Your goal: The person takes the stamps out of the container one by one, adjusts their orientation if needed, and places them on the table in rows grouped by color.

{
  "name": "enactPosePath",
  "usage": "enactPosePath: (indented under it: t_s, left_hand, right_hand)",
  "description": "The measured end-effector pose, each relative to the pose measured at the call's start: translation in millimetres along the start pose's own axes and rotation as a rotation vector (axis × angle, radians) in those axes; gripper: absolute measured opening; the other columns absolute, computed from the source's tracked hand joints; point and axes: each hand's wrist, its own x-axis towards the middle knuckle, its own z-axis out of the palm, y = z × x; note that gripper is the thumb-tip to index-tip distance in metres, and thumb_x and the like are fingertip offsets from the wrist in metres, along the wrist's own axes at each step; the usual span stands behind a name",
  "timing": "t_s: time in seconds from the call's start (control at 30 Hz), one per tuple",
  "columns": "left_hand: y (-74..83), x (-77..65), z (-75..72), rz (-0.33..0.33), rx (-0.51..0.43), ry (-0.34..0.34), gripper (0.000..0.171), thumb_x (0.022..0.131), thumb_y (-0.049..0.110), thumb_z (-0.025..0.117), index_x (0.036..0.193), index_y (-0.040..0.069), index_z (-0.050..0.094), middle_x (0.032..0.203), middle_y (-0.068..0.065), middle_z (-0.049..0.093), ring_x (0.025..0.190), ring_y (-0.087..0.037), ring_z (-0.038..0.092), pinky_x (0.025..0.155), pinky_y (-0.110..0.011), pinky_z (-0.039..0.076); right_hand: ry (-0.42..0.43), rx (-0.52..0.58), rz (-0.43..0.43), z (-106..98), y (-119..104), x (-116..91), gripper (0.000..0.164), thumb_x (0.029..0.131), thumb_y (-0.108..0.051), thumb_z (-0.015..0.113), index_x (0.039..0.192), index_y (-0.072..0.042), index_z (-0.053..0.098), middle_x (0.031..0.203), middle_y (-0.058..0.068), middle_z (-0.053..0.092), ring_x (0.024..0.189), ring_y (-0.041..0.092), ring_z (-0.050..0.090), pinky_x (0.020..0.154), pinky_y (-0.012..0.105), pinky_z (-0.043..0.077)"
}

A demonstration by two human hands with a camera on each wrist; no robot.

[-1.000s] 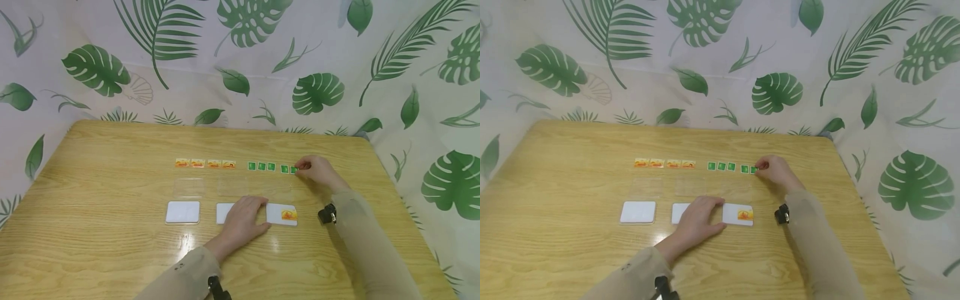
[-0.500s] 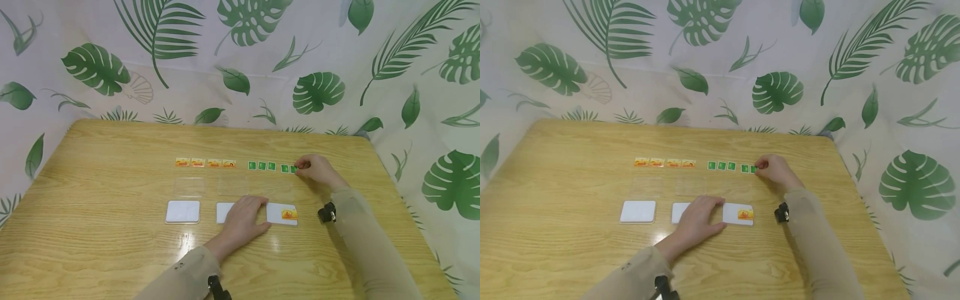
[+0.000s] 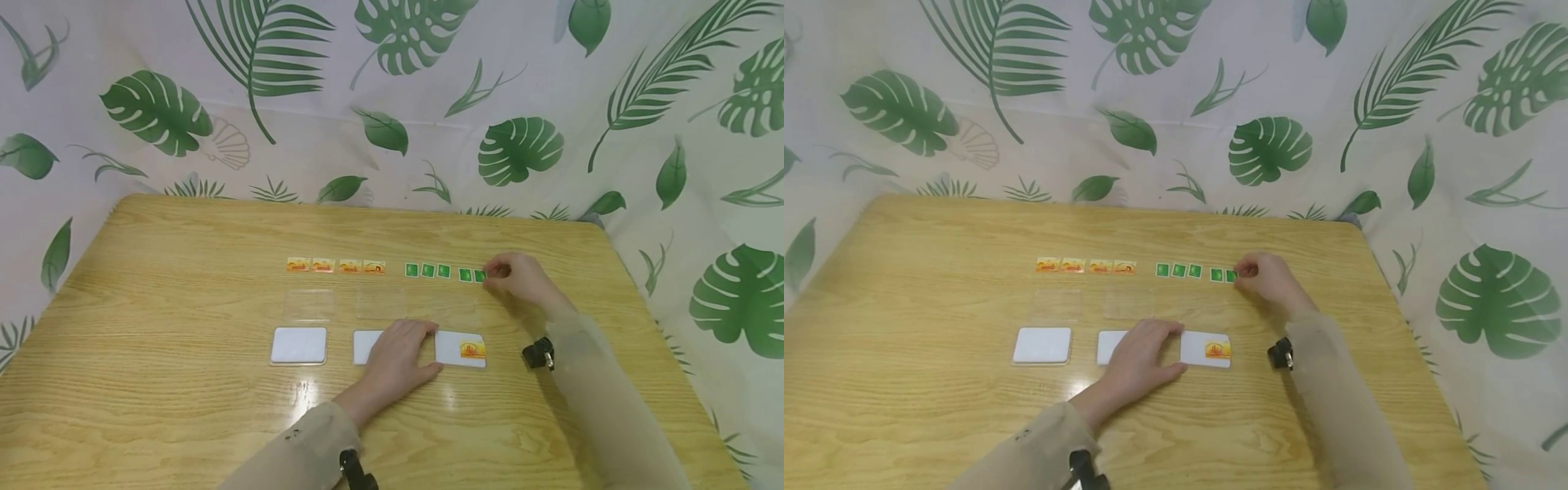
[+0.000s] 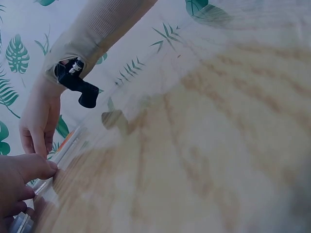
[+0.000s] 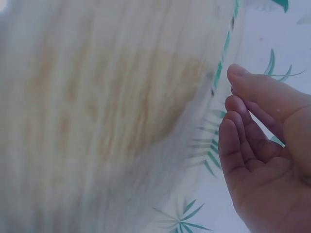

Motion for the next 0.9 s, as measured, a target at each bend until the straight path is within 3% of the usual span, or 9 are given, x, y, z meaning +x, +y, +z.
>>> enactPosePath:
  t_s: [0.5, 0.77, 0.9]
  left_hand:
    - [0.0, -0.9, 0.0, 0.001, -0.014, -0.002, 0.056, 0.083, 0.038, 0.073, 0.129, 0.012, 0.055, 0.126, 0.0, 0.058, 0.12, -0.016, 0.048, 0.104, -0.03, 0.036]
    - [0.8, -0.5, -1.5, -0.005, -0.007, -0.003, 0.056, 0.083, 0.038, 0.073, 0.129, 0.012, 0.055, 0.126, 0.0, 0.058, 0.12, -0.017, 0.048, 0.104, -0.031, 0.036]
    - [1.2, -0.3, -1.9, -0.007, -0.011, -0.005, 0.057, 0.082, 0.038, 0.073, 0.13, 0.012, 0.054, 0.127, 0.0, 0.057, 0.12, -0.016, 0.048, 0.104, -0.031, 0.036]
  right_hand:
    - [-0.008, -0.044, -0.146, 14.0, -26.7, -43.9, 0.021, 0.083, -0.009, 0.074, 0.102, -0.001, 0.07, 0.091, 0.006, 0.063, 0.082, 0.019, 0.056, 0.073, 0.035, 0.05]
    - [-0.079, -0.038, -0.243, 18.2, -35.6, -67.8, 0.021, 0.08, -0.011, 0.078, 0.099, -0.004, 0.071, 0.088, 0.001, 0.064, 0.078, 0.016, 0.055, 0.068, 0.03, 0.05]
    - [-0.132, -0.051, -0.229, 20.3, -36.7, -76.7, 0.022, 0.079, -0.017, 0.079, 0.098, -0.009, 0.071, 0.086, -0.004, 0.062, 0.077, 0.014, 0.053, 0.067, 0.027, 0.047]
